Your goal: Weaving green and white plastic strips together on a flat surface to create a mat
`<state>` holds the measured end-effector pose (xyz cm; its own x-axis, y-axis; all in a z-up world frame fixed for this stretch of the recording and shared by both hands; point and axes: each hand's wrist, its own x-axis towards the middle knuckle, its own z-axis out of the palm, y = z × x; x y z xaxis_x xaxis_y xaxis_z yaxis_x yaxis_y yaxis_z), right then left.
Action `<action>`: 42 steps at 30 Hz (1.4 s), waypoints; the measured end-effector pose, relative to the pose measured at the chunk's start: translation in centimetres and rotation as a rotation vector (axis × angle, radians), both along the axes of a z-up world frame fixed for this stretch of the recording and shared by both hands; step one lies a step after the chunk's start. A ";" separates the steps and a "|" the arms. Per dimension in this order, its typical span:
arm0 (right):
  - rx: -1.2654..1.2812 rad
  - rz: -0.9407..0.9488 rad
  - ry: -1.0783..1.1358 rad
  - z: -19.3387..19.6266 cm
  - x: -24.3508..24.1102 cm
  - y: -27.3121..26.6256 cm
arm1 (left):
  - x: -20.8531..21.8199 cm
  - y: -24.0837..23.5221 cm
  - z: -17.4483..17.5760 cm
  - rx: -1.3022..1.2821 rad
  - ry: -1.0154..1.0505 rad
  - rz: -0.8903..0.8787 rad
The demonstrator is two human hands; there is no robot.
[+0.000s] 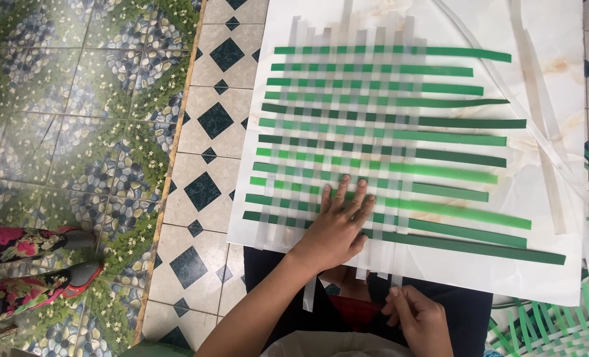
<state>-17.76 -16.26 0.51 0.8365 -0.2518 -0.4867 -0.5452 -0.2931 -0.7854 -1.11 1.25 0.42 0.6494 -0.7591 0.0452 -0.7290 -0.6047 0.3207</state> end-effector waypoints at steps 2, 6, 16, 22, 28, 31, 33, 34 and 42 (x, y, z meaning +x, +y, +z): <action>0.006 -0.002 0.016 -0.1 0.1 -0.1 | 0.1 0.0 0.1 -0.001 -0.008 0.002; 0.033 0.027 0.006 0.3 0.4 -0.3 | 0.0 0.0 0.0 -0.008 -0.031 0.001; -0.194 0.213 0.527 7.0 6.7 -2.2 | 0.2 0.1 0.9 -0.024 0.002 0.002; -0.359 0.377 -0.269 7.4 15.4 -9.7 | 0.4 0.0 1.9 -0.027 0.039 0.006; -0.517 0.307 -0.620 4.7 30.9 -12.8 | 0.8 -0.3 2.2 -0.026 -0.008 0.035; -0.631 0.452 -0.777 1.6 36.1 -13.8 | 1.4 -0.3 2.8 -0.037 0.026 0.029; -0.672 0.485 -0.649 0.8 38.2 -13.4 | 1.6 -0.2 2.9 -0.058 0.040 0.035; -0.671 0.486 -0.648 0.5 38.7 -13.6 | 1.8 -0.1 2.9 -0.059 0.041 0.036; -0.706 0.533 -0.623 1.2 40.0 -13.5 | 1.6 -0.4 1.3 -0.042 -0.012 0.068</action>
<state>22.27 -29.73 1.67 0.9714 0.1610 0.1746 0.2234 -0.8692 -0.4412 0.52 0.86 1.70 0.6986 -0.7106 0.0840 -0.6907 -0.6390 0.3385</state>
